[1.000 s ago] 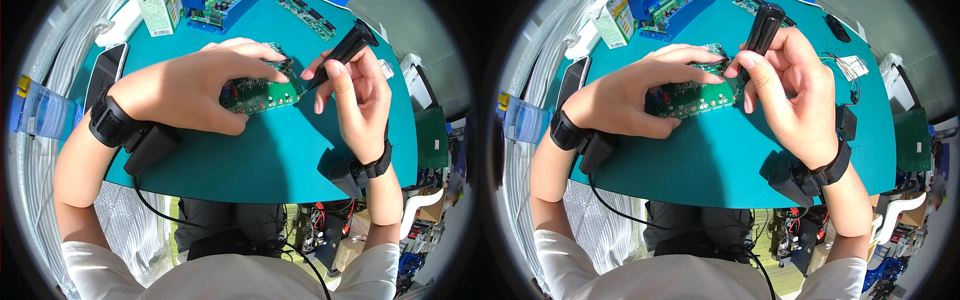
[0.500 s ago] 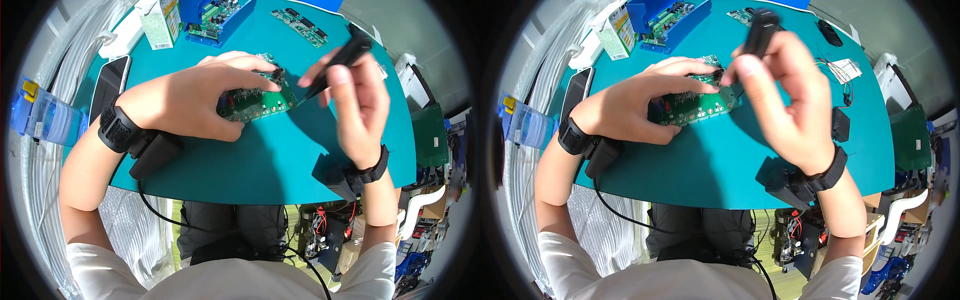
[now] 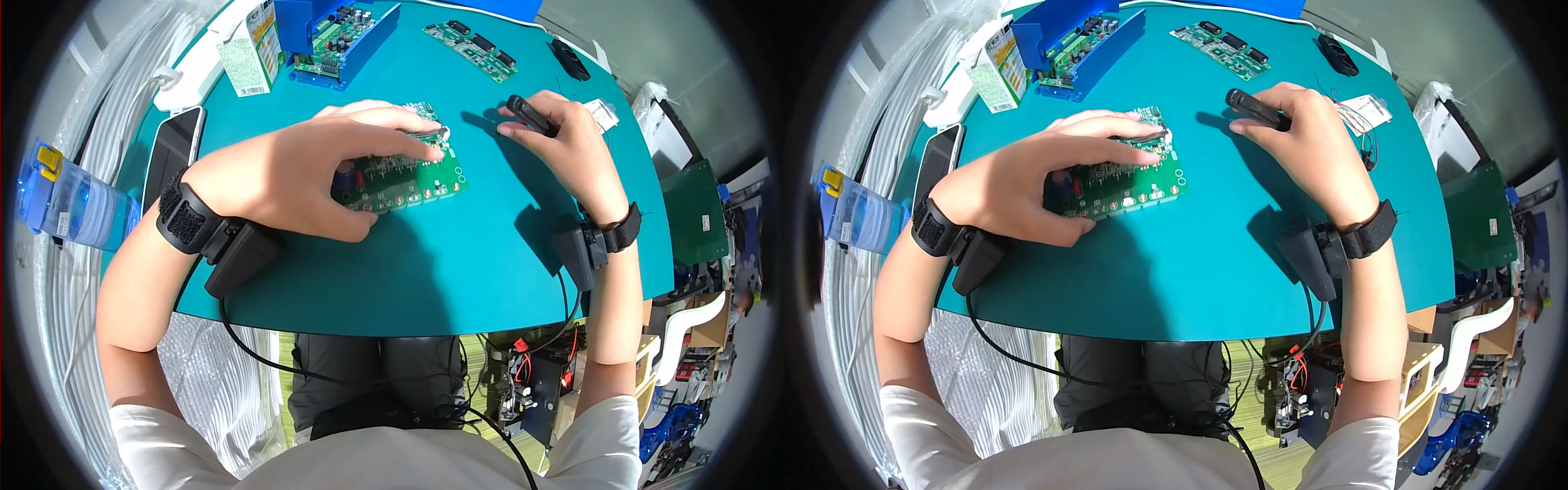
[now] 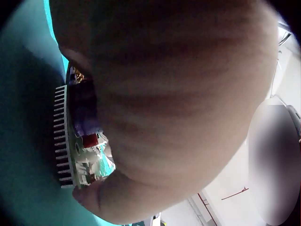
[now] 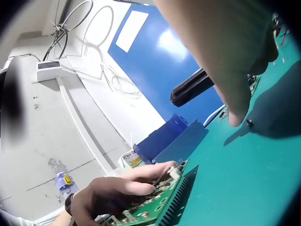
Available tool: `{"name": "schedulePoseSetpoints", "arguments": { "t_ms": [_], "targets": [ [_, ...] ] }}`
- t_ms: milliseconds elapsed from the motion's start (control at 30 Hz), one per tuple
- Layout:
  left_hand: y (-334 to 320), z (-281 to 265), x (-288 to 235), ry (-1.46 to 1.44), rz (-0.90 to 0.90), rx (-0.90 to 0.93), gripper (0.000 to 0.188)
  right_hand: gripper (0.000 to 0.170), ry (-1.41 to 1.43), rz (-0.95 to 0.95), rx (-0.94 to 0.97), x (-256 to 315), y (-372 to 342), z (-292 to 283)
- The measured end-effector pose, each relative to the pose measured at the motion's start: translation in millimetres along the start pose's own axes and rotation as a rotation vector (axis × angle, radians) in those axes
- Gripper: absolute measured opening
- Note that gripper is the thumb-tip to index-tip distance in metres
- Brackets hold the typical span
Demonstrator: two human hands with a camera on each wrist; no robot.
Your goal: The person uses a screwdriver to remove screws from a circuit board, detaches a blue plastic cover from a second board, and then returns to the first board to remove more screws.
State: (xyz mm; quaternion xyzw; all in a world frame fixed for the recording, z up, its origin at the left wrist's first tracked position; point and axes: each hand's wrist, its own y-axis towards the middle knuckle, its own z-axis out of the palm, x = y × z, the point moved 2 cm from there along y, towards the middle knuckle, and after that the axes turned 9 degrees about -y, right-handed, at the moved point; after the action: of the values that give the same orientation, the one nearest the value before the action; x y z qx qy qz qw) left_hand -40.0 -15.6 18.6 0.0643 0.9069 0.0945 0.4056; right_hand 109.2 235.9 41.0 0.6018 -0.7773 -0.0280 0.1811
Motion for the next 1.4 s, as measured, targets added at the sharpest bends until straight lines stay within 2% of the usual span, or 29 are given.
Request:
{"name": "schedulePoseSetpoints", "arguments": {
  "t_ms": [133,267,333,433,500,533,600,633,733,833,900,967,1100,1200,1267,1400],
  "targets": [
    [-0.6,4.3,-9.0,-0.072,-0.06,0.071,0.074,0.029,-0.009,-0.006,0.034,-8.5,3.1,8.0],
    [-1.1,10.5,-11.2,-0.035,-0.057,0.066,0.079,0.028,-0.003,-0.035,0.037,-9.2,3.6,11.2],
    [-0.6,10.6,-10.7,0.034,0.004,0.065,0.084,0.028,0.001,-0.067,0.021,-7.9,3.9,11.3],
    [-0.6,12.0,-11.2,0.035,0.014,0.04,0.084,0.028,-0.023,-0.021,0.059,-3.2,3.7,9.8],
    [-1.6,13.7,-12.2,0.056,-0.005,0.022,0.084,0.026,0.149,0.01,0.12,2.8,3.5,6.9],
    [-2.0,14.2,-12.2,0.077,-0.026,0.004,0.083,0.026,0.15,0.009,0.121,7.6,2.2,4.6],
    [-2.2,14.7,-12.3,0.086,-0.037,-0.013,0.083,0.022,0.403,0.042,0.173,16.8,-2.2,2.9],
    [-1.4,14.7,-12.7,0.097,-0.045,-0.029,0.082,0.022,0.404,0.039,0.173,18.2,-3.8,3.7],
    [-1.4,15.4,-10.5,0.123,-0.028,-0.047,0.081,0.015,0.64,-0.07,0.293,18.1,-3.6,15.4],
    [-2.4,15.8,-8.9,0.124,-0.057,-0.041,0.081,0.015,0.713,-0.054,0.329,26.3,-6.6,20.7],
    [-2.5,15.3,-9.7,0.116,-0.05,-0.035,0.08,0.016,0.687,-0.051,0.359,22.5,-5.7,23.7],
    [-2.6,15.0,-9.2,0.109,-0.043,-0.031,0.079,0.021,0.474,-0.179,0.277,26.3,-4.7,19.3],
    [-2.2,15.2,-8.1,0.111,-0.018,-0.015,0.079,0.026,0.555,-0.156,0.26,30.0,-5.7,22.8],
    [-2.3,14.6,-8.5,0.1,-0.014,-0.005,0.078,0.028,0.641,-0.066,0.296,27.3,-5.7,27.4],
    [-1.6,14.3,-9.8,0.091,-0.013,-0.002,0.078,0.027,0.475,-0.153,0.272,24.5,-4.9,26.2],
    [-0.9,13.7,-11.7,0.082,-0.063,0.025,0.077,0.027,0.472,-0.179,0.267,26.3,-5.0,25.9]
  ]
}}
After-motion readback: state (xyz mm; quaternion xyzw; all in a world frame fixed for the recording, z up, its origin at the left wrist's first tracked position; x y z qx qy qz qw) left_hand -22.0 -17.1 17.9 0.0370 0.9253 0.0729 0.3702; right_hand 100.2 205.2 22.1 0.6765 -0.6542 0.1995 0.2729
